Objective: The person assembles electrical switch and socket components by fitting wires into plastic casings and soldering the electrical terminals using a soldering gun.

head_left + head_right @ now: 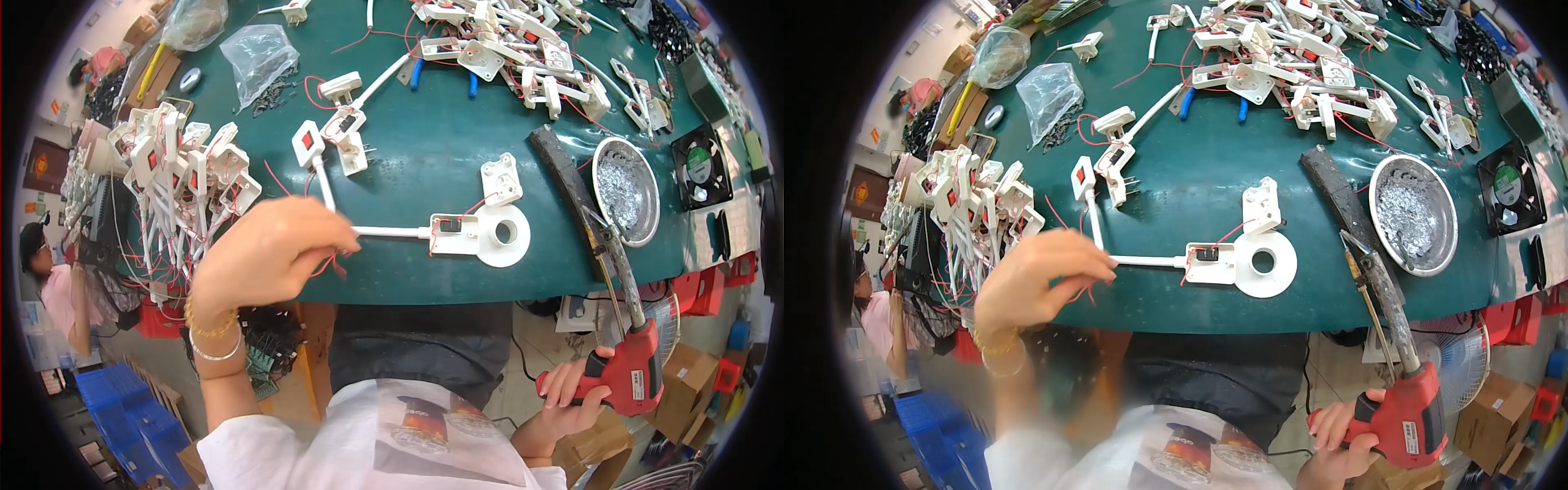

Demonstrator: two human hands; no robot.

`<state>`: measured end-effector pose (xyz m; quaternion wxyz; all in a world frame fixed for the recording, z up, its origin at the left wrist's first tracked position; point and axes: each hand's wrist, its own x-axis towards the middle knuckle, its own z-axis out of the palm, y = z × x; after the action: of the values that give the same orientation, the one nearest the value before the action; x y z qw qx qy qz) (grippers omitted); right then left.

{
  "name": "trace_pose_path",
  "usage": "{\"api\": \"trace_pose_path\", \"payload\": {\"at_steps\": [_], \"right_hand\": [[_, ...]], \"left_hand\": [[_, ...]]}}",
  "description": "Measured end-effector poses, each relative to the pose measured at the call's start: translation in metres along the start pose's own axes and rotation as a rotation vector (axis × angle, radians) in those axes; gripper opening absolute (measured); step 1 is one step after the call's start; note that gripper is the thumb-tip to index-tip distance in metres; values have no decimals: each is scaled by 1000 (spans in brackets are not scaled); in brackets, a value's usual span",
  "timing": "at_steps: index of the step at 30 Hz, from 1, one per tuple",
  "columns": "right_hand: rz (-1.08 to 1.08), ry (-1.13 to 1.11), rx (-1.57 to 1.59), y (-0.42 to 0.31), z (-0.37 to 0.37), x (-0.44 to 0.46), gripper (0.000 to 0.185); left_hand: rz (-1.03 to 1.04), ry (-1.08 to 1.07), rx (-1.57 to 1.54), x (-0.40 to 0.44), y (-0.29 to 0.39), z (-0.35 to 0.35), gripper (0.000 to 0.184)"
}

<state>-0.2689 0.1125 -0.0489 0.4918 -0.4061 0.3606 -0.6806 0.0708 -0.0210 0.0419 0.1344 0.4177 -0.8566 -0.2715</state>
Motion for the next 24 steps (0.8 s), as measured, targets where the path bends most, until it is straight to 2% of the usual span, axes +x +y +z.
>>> {"api": "trace_pose_path", "payload": {"at_steps": [3, 6, 9, 13, 15, 17, 19, 21, 24], "right_hand": [[19, 0, 14, 1, 1, 1, 53], [39, -14, 11, 1, 8, 4, 55], [49, -43, 16, 1, 11, 7, 55], [31, -55, 16, 1, 11, 7, 55], [32, -30, 28, 3, 11, 8, 54], [25, 20, 35, 7, 15, 14, 53], [38, 53, 43, 10, 21, 21, 52], [49, 90, 52, 13, 33, 28, 52], [13, 135, -132, 17, 59, 38, 43]], "left_hand": [[-71, -31, 113, -10, 6, 0, 27], [67, 177, 5, 12, 16, 18, 34], [171, 190, 36, 41, 12, 53, 28], [232, 141, -21, 57, -8, 66, 22], [92, 294, -272, 61, -10, 69, 13], [98, 345, -331, 63, -6, 66, 10], [-122, 485, -859, 62, 6, 61, 7], [-132, 404, -979, 57, 8, 46, 10], [-54, 353, -1161, 49, 12, 44, 12]]}}
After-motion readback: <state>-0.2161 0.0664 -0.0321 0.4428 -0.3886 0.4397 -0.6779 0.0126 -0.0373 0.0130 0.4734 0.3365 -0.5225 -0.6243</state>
